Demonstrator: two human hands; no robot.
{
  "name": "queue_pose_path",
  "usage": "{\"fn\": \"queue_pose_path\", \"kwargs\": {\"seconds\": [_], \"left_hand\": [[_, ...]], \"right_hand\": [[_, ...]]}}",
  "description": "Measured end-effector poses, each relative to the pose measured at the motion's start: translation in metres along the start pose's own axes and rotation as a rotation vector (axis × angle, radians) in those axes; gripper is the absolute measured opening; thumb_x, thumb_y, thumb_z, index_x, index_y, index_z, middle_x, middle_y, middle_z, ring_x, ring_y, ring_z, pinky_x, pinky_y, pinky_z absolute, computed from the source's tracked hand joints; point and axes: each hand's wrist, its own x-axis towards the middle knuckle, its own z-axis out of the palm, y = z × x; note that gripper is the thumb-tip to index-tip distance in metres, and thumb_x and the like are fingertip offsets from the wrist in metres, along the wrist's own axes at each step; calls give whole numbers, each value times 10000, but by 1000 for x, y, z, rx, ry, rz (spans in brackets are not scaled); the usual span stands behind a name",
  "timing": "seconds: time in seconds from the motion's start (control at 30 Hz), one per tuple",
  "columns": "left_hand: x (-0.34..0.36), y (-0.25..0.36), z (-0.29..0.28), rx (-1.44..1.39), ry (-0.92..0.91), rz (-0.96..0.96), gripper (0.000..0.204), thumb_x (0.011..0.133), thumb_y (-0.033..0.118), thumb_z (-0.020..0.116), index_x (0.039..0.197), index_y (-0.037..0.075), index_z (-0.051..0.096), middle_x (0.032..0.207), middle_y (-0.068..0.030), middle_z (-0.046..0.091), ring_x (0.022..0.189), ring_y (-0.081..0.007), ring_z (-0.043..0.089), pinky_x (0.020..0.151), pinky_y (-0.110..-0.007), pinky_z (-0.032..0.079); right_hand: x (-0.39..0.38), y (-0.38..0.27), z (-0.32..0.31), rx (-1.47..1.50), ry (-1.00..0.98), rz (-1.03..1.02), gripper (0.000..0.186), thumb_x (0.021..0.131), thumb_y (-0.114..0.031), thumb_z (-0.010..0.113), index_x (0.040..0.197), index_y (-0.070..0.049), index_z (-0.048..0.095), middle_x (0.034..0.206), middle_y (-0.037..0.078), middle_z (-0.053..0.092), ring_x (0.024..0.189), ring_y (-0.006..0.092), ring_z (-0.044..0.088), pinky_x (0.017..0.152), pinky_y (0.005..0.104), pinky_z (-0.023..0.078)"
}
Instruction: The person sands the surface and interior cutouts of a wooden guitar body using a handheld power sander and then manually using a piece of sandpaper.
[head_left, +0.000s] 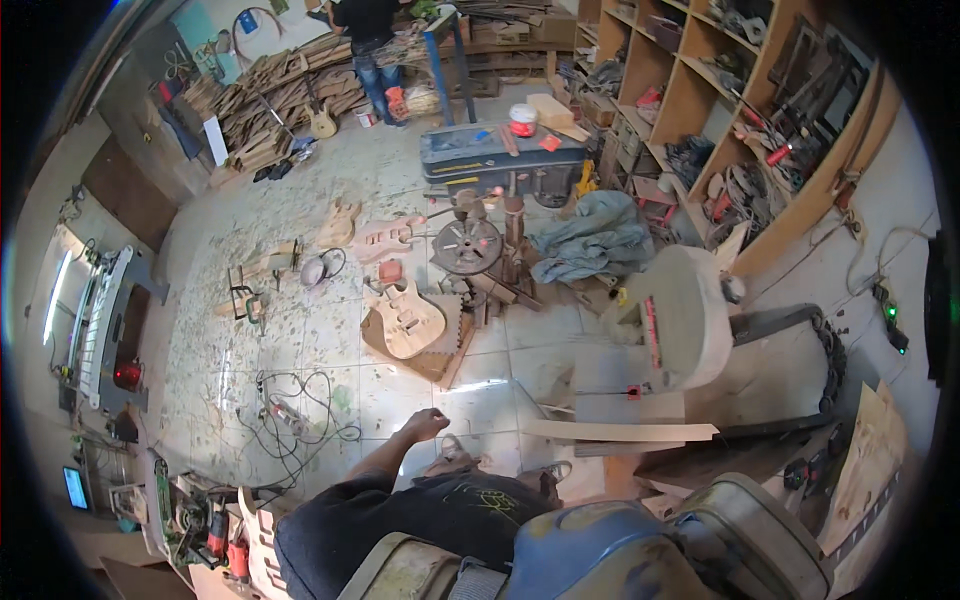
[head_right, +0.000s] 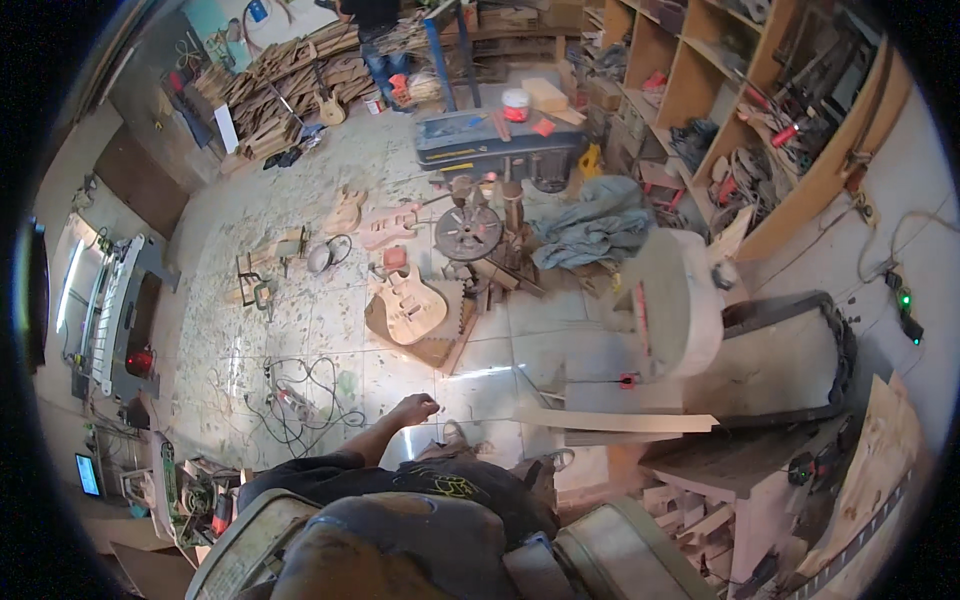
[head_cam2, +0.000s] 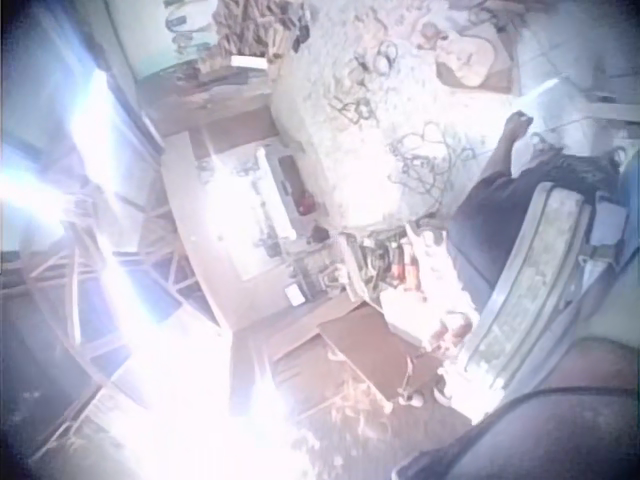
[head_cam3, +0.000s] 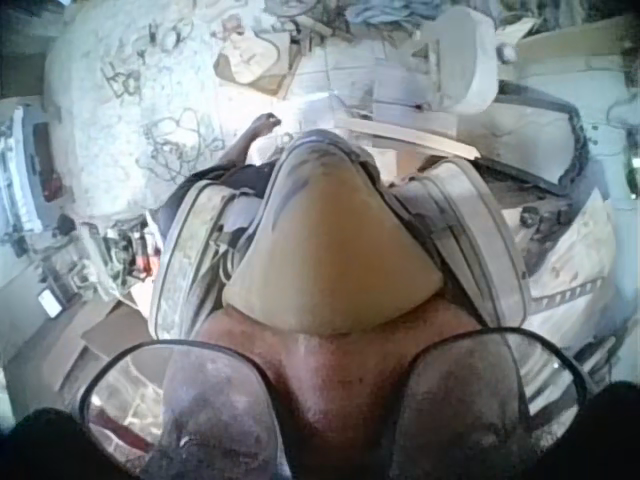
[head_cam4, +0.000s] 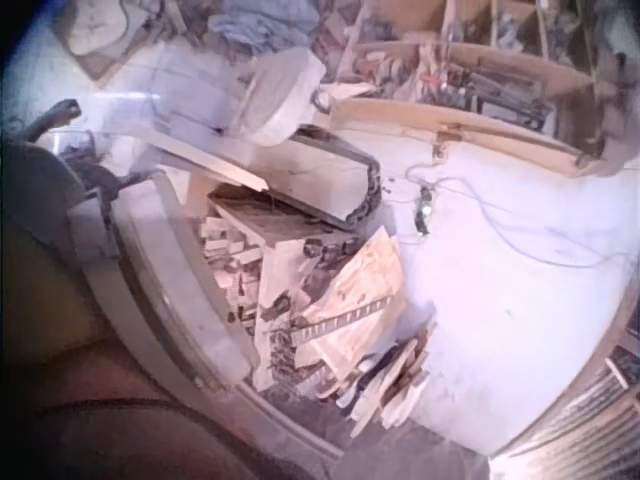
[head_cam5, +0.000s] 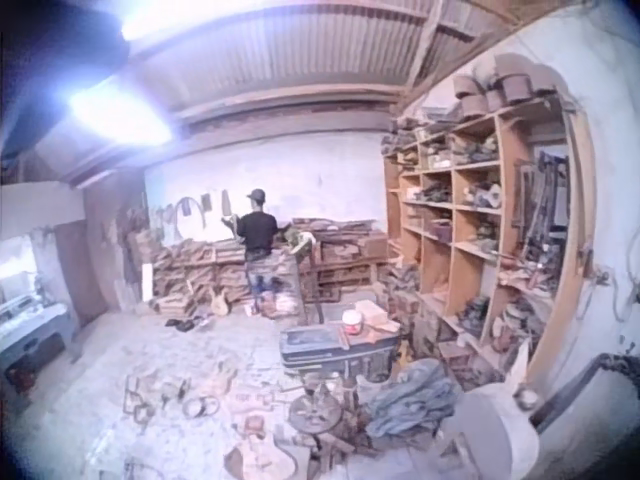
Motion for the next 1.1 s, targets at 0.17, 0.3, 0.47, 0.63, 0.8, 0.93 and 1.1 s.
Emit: {"fn": "queue_pose_path", "kwargs": {"seconds": [0.17, 0.3, 0.47, 0.63, 0.8, 0.93, 1.1], "left_hand": [[17, -55, -32, -154, 52, 60, 497, 891, 431, 618, 1136, 2, 677, 990, -165, 734, 824, -244, 728, 758, -373, 565], [-5, -131, -29, -670, 88, -241, 430, 924, 366, 626, 1183, 22, 637, 987, -81, 701, 761, -191, 702, 599, -312, 547], [-45, -220, 2, -940, 243, -440, 423, 916, 322, 623, 1142, -34, 633, 879, -122, 701, 650, -207, 686, 509, -322, 522], [-85, -244, 25, -900, 246, -599, 417, 917, 315, 615, 1158, -24, 625, 883, -114, 697, 605, -191, 676, 465, -315, 503], [-96, -236, 34, -887, 172, -607, 398, 913, 320, 616, 1143, -5, 632, 872, -97, 693, 591, -174, 662, 454, -304, 497], [-104, -210, 29, -883, 254, -537, 380, 917, 329, 621, 1111, 3, 634, 878, -93, 691, 600, -172, 657, 483, -311, 508], [-121, -220, 41, -878, 335, -537, 396, 923, 347, 627, 1125, 6, 632, 879, -84, 692, 651, -170, 674, 550, -310, 522]], "right_hand": [[-86, -71, 52, 99, -239, -8, 298, 916, -304, 599, 1032, -51, 708, 920, 187, 714, 881, 338, 703, 768, 444, 551], [-156, -101, 88, 126, -529, 8, 293, 910, -306, 612, 1024, -55, 709, 904, 184, 714, 867, 330, 705, 758, 434, 552], [-221, -103, 119, 131, -861, 2, 287, 901, -310, 628, 1015, -59, 710, 885, 181, 713, 850, 320, 707, 747, 421, 554], [-238, -93, 137, 207, -1000, -291, 282, 893, -314, 644, 1005, -63, 710, 866, 177, 712, 833, 309, 708, 736, 408, 556], [-229, -134, 165, 258, -1093, -293, 282, 875, -309, 670, 975, -49, 713, 833, 180, 713, 794, 311, 710, 715, 390, 554], [-235, -122, 161, 247, -1304, 8, 311, 863, -297, 693, 929, 6, 708, 833, 192, 722, 744, 305, 716, 659, 365, 540], [-227, -100, 169, 215, -1479, 82, 338, 888, -321, 709, 924, 15, 707, 815, 158, 719, 728, 235, 697, 644, 385, 527]]}}
